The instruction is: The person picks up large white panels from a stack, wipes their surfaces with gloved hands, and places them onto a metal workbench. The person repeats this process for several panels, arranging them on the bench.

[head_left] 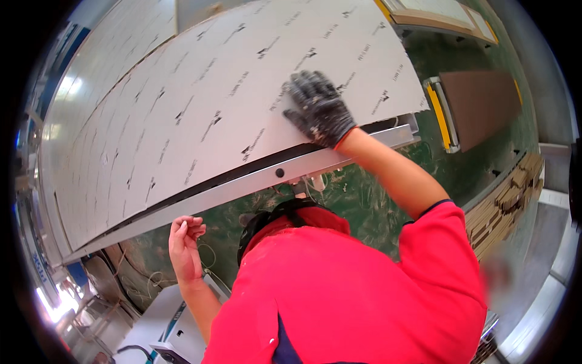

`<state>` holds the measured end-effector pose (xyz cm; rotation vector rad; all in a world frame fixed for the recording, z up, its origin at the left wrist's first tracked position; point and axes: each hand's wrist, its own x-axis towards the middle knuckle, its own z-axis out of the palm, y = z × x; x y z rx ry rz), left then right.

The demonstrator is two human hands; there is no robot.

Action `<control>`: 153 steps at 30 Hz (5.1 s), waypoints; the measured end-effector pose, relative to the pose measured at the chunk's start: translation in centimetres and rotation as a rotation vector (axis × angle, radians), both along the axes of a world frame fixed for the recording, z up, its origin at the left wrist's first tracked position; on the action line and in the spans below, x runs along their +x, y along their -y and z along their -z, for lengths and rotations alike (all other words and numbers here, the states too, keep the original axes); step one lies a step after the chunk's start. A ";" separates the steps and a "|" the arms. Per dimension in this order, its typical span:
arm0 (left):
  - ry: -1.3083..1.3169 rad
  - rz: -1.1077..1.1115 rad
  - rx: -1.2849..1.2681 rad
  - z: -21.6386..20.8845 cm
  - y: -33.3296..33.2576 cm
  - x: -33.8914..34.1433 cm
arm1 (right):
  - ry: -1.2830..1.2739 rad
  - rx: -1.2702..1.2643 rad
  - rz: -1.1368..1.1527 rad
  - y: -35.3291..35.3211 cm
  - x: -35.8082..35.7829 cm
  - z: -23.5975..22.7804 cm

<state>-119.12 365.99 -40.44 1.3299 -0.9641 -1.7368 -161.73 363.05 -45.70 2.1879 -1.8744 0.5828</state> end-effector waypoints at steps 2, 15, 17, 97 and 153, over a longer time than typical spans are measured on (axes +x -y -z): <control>-0.016 -0.007 -0.017 0.4 -0.3 1.2 | 0.033 -0.002 -0.127 0.8 4.1 -0.5; -0.108 -0.138 0.011 2.7 -1.3 16.1 | -0.026 -0.039 -0.452 10.1 30.8 0.4; -0.113 -0.202 0.025 3.4 -2.1 19.8 | -0.041 -0.047 -0.446 11.8 35.8 0.7; -0.016 -0.819 0.064 7.3 25.9 101.2 | -0.036 -0.129 -0.934 54.9 147.7 8.4; -0.044 0.071 -0.213 -0.3 46.7 114.1 | 0.293 -0.014 0.055 47.1 135.5 5.9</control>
